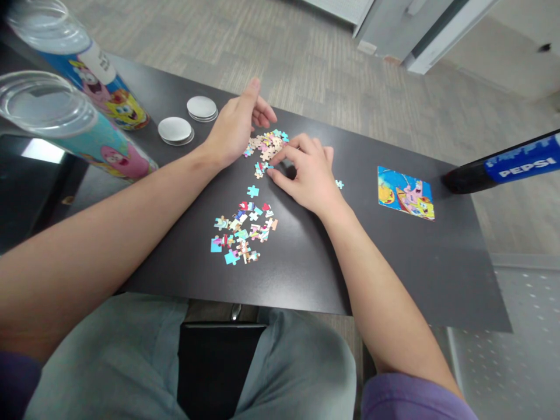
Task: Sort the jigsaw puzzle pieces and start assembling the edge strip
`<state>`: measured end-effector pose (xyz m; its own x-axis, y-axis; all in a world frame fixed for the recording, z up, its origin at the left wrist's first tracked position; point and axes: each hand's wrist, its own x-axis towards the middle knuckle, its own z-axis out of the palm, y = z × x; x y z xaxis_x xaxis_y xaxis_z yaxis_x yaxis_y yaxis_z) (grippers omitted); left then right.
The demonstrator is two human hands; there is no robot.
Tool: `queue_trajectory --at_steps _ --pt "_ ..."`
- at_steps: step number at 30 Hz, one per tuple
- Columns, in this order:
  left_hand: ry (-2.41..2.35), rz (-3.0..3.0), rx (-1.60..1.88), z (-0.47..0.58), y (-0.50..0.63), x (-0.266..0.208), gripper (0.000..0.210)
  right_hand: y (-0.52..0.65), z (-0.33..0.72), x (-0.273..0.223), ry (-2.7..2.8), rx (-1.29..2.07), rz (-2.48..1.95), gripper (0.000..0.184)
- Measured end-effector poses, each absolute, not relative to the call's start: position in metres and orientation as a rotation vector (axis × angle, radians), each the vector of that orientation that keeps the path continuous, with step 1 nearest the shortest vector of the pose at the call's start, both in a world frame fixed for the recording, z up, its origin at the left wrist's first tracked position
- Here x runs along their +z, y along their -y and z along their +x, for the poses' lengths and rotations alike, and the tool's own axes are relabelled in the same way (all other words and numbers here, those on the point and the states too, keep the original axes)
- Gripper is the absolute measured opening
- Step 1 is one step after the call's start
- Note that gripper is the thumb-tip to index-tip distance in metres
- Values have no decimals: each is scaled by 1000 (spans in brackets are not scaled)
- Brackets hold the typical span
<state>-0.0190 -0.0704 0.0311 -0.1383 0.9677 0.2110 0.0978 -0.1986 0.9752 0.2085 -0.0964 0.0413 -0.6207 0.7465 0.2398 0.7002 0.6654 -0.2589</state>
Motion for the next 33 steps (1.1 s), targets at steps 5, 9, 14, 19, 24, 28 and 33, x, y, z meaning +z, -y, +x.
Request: queue_trajectory --at_steps 5,9,14,19,24,28,33 --pt "-1298 1348 1433 -18 71 30 95 92 215 42 2543 224 -1202 17" --pt "-1307 1355 1430 -18 72 31 95 90 224 49 2552 278 -1189 12" --pt "-1294 1353 1403 -21 71 34 89 87 234 60 2620 373 -1140 12" --pt "-1270 1334 1417 -20 71 33 87 82 239 57 2549 324 -1180 21" --pt "-1281 1343 1416 -20 71 32 90 89 230 54 2618 363 -1147 25" --pt "-1293 1345 1397 -21 69 33 92 101 218 57 2640 441 -1100 25" --pt "-1303 1333 1381 -20 68 34 88 105 208 52 2608 372 -1145 33"
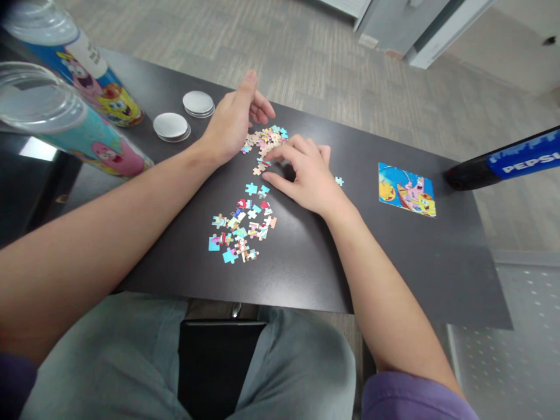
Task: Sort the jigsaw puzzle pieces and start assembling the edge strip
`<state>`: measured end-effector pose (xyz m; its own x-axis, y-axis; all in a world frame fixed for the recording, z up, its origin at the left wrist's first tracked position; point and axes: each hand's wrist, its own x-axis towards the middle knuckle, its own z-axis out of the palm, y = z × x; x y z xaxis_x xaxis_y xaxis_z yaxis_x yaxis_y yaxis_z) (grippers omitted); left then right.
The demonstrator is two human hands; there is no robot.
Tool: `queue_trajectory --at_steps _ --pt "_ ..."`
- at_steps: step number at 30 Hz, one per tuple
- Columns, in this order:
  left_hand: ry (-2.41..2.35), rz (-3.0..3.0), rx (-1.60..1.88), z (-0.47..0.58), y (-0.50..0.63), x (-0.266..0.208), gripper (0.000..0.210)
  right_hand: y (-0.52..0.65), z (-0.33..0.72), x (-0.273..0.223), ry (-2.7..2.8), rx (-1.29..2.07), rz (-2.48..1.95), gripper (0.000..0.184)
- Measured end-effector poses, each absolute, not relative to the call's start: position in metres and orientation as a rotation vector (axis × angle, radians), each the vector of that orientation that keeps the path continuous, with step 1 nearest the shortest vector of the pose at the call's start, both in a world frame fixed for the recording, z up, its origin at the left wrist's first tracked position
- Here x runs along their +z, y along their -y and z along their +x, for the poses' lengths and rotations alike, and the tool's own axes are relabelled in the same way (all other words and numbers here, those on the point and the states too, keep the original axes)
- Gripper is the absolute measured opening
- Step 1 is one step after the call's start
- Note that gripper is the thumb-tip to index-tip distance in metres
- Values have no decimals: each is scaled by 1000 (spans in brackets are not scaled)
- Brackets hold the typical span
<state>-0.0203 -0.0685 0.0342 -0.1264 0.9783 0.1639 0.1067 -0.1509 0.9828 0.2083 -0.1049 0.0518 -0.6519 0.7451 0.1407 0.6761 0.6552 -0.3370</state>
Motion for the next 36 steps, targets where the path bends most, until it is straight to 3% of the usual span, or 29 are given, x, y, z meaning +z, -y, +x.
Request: queue_trajectory --at_steps 9,16,20,29,36 --pt "-1273 1350 1409 -19 72 33 93 99 208 46 2546 309 -1166 43" --pt "-1346 1398 1354 -23 67 35 73 94 211 45 2459 314 -1256 13" --pt "-1339 1390 1354 -23 67 36 69 95 212 50 2433 321 -1324 7" --pt "-1317 1400 1382 -25 63 29 85 90 220 56 2384 307 -1508 13" --pt "-1331 1373 1383 -25 61 29 85 86 223 58 2387 467 -1451 25"
